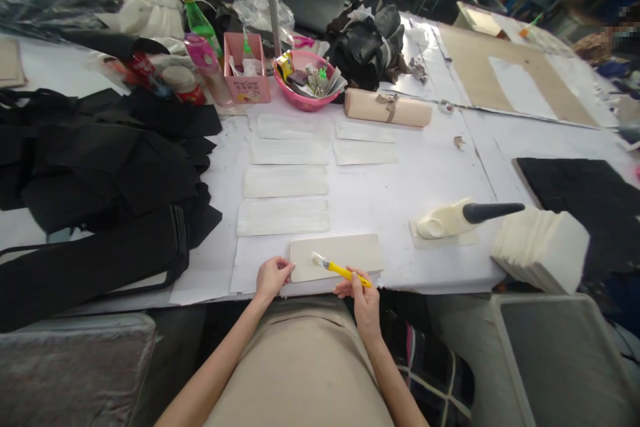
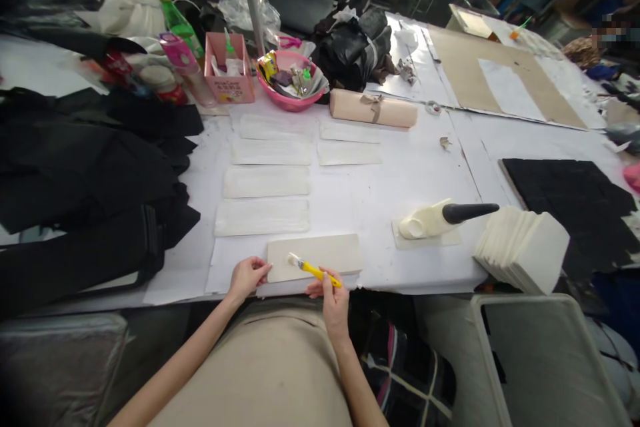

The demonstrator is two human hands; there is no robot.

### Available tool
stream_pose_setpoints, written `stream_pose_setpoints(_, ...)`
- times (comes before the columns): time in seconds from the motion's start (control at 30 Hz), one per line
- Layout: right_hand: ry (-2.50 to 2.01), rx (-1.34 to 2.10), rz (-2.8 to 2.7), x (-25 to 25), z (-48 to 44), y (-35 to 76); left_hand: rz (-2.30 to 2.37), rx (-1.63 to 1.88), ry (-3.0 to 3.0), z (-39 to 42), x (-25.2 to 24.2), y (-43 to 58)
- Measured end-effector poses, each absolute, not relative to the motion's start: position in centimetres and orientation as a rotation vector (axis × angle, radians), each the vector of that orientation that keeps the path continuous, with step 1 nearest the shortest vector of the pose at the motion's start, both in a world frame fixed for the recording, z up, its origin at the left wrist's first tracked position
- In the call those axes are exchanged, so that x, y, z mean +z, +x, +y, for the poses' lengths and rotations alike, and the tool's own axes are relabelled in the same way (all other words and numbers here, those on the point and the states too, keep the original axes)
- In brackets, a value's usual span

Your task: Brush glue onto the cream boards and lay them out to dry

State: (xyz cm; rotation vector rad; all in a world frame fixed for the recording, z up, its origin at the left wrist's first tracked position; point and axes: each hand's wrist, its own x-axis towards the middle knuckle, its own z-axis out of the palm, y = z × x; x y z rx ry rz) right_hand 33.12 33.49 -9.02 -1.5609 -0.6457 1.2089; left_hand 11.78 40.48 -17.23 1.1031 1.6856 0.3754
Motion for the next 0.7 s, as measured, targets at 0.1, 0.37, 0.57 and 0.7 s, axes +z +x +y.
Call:
stream_pose_setpoints(0.1, -1.551, 1.241, -0.773, -8.9, 33.8, 32.4, 1.682, 0.421, 1.023, 40.5, -17.3, 11.9)
stream_pose_setpoints(0.37, -1.572, 1.319, -0.872, -8.8, 32.5, 31.7, 1.629, 0.469, 0.865, 40.6, -17.1, 11.8)
stream_pose_setpoints(0.57, -1.570, 1.372, -0.903, -9.5, 32.7, 30.1, 1.609, 0.473, 0.846, 40.7, -17.0, 11.8)
stream_pose_setpoints(0.7, -1.601, 1.330, -0.887, -9.8, 32.3, 31.0, 1.609, 0.462, 0.859, 40.8, -16.8, 11.7)
